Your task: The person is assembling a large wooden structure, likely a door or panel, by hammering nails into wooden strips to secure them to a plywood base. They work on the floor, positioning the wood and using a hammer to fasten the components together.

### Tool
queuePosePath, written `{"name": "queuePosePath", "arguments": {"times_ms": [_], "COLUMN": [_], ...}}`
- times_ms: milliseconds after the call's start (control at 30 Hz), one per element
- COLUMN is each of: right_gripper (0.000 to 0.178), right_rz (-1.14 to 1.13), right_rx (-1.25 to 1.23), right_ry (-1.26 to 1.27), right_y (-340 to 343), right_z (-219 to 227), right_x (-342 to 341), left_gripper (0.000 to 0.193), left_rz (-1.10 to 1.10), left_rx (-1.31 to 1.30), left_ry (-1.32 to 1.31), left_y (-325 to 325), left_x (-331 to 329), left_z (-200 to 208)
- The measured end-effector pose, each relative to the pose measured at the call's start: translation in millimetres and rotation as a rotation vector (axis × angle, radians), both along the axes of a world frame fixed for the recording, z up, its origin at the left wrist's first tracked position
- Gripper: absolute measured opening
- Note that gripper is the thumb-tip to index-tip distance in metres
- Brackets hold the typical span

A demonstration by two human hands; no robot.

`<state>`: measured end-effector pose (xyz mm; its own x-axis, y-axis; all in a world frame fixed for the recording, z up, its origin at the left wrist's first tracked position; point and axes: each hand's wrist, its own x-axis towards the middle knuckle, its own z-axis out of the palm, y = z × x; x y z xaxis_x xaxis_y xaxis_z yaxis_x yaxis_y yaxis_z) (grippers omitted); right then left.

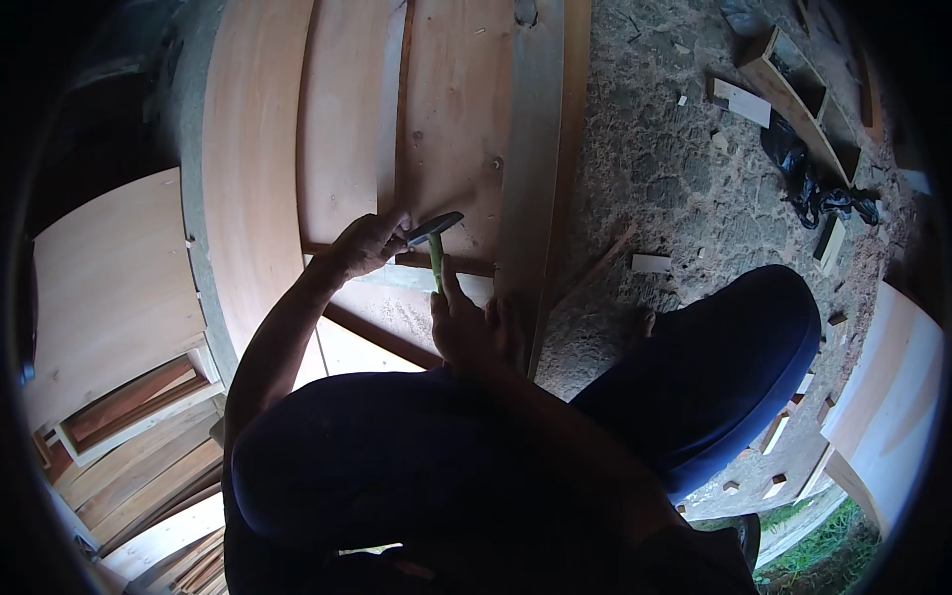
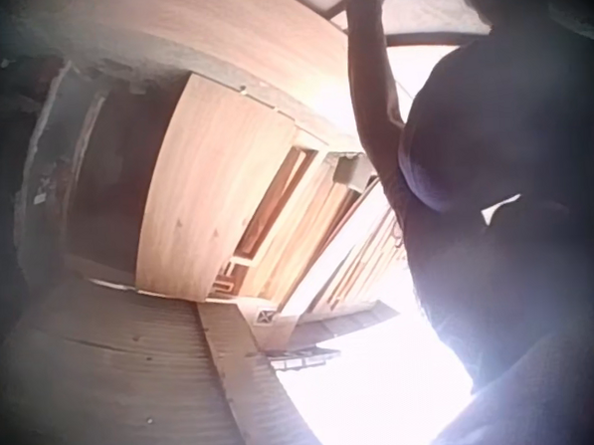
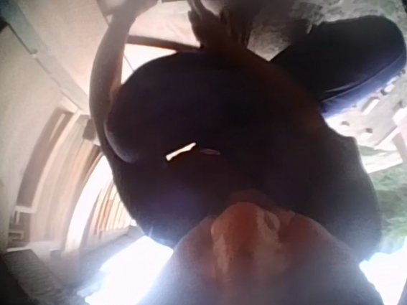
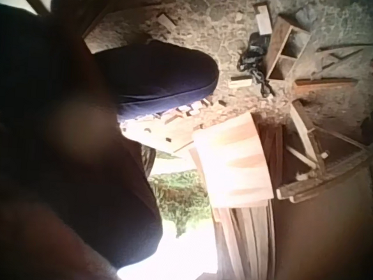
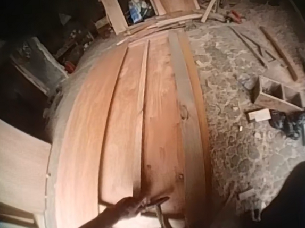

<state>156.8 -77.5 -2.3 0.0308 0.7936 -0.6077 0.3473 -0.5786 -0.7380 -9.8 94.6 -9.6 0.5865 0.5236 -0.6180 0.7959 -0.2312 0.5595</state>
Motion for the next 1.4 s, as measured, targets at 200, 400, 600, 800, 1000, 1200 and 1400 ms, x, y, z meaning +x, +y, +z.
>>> {"name": "queuePosePath", "arguments": {"times_ms": [200, 400, 600, 800, 1000, 1200, 1400], "right_gripper": [0.056, 0.056, 0.055, 0.050, 0.054, 0.054, 0.054], "right_rz": [-0.051, -0.087, 0.164, -0.030, -0.104, -0.096, -0.226], "right_rx": [-0.127, -0.157, 0.302, 0.080, -0.115, -0.080, 0.050], "right_ry": [0.057, 0.169, -0.185, 0.285, 0.401, 0.373, 0.313], "right_y": [11.3, 14.5, -7.0, 5.2, 21.8, 29.6, 56.0], "right_z": [19.2, 10.3, -23.2, 7.0, 22.3, 23.0, 29.0], "right_x": [9.1, 9.8, 15.6, 31.7, 36.7, 41.1, 58.0], "left_gripper": [0.022, 0.043, 0.086, 0.074, 0.072, 0.066, 0.064], "left_rz": [0.018, 0.204, 0.530, 0.589, 0.659, 0.665, 0.630], "left_rx": [0.009, 0.020, 0.727, 0.604, 0.547, 0.551, 0.596], "left_ry": [-0.054, -0.133, -0.117, 0.092, 0.141, 0.173, 0.163], "left_y": [-2.1, -18.4, -79.8, -82.6, -78.2, -79.5, -83.0], "left_x": [-6.2, -8.9, 18.0, 6.4, 7.4, 8.7, 9.5], "left_z": [-5.2, -2.4, -2.4, -17.3, -7.2, -11.6, -15.8]}}
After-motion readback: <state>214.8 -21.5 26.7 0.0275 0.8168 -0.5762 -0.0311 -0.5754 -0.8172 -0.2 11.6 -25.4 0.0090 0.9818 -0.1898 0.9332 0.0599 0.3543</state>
